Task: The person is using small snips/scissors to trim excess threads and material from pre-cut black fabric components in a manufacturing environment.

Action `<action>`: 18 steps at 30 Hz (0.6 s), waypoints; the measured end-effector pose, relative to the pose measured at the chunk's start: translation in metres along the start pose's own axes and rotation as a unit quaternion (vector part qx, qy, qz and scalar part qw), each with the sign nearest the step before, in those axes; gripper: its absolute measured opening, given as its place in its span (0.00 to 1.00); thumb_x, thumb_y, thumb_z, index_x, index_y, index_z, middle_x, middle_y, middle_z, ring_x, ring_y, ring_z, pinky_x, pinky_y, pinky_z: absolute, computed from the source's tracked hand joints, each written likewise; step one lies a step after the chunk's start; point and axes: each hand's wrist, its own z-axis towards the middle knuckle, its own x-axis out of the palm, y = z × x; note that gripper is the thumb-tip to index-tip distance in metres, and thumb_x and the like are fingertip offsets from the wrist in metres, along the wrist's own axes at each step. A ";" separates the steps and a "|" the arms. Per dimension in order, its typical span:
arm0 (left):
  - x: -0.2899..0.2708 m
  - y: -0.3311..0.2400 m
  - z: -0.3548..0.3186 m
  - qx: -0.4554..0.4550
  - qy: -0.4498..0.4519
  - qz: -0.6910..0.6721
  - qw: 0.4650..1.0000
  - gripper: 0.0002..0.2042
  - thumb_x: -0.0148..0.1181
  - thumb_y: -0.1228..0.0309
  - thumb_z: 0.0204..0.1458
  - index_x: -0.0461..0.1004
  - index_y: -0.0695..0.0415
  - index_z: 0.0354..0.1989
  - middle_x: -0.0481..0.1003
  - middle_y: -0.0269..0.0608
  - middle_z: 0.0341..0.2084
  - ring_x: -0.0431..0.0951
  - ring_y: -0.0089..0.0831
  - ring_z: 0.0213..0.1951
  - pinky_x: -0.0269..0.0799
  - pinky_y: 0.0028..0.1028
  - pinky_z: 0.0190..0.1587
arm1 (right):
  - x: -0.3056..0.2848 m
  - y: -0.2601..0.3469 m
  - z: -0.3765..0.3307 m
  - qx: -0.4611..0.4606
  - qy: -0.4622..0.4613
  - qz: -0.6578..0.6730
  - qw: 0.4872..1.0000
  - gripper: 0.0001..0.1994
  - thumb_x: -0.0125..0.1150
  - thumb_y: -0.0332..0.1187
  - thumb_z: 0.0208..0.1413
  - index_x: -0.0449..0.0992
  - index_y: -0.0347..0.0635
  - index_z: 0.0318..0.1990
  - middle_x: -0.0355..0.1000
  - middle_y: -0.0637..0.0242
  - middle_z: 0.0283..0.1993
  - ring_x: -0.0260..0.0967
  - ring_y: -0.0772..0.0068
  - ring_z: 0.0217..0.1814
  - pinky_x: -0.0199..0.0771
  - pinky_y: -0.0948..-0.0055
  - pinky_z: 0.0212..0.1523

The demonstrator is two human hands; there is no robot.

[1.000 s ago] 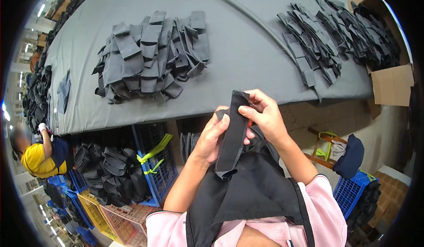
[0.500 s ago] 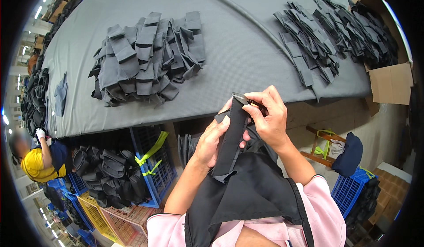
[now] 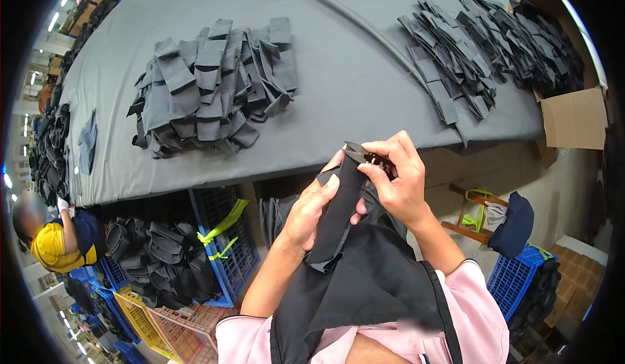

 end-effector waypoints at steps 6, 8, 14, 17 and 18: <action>0.002 -0.002 -0.001 0.002 0.016 -0.011 1.000 0.31 0.42 0.61 0.62 0.40 0.57 0.69 0.67 0.48 0.46 0.74 0.31 0.35 0.72 0.28 0.34 | 0.002 -0.015 -0.005 -0.023 -0.071 0.020 0.997 0.11 0.66 0.23 0.43 0.76 0.37 0.37 0.66 0.66 0.29 0.65 0.76 0.23 0.67 0.78 0.23; 0.002 -0.003 0.000 0.002 0.009 -0.014 1.000 0.30 0.42 0.61 0.62 0.41 0.57 0.69 0.67 0.48 0.45 0.74 0.31 0.35 0.71 0.28 0.34 | 0.000 -0.007 -0.004 -0.008 -0.065 0.027 0.997 0.10 0.66 0.23 0.43 0.76 0.37 0.36 0.65 0.66 0.28 0.64 0.77 0.23 0.67 0.78 0.24; 0.000 -0.001 0.000 -0.007 0.010 -0.028 1.000 0.30 0.42 0.61 0.62 0.42 0.58 0.69 0.68 0.47 0.44 0.73 0.31 0.35 0.71 0.27 0.33 | 0.005 -0.009 -0.005 0.012 -0.037 0.021 0.999 0.10 0.66 0.23 0.44 0.77 0.36 0.36 0.66 0.66 0.28 0.64 0.77 0.23 0.66 0.78 0.23; 0.000 -0.002 0.001 -0.018 -0.001 -0.012 1.000 0.29 0.42 0.62 0.62 0.42 0.58 0.69 0.68 0.47 0.44 0.73 0.31 0.34 0.71 0.28 0.33 | 0.005 -0.014 -0.007 -0.011 -0.058 0.027 0.998 0.08 0.65 0.23 0.45 0.77 0.35 0.35 0.65 0.66 0.28 0.64 0.77 0.24 0.65 0.79 0.23; 0.000 -0.002 0.001 -0.020 0.007 -0.017 1.000 0.29 0.42 0.62 0.63 0.42 0.58 0.69 0.68 0.47 0.44 0.73 0.32 0.34 0.71 0.28 0.33 | 0.005 -0.017 -0.009 -0.010 -0.059 0.026 0.998 0.08 0.65 0.23 0.45 0.77 0.35 0.35 0.65 0.66 0.28 0.64 0.77 0.24 0.65 0.79 0.23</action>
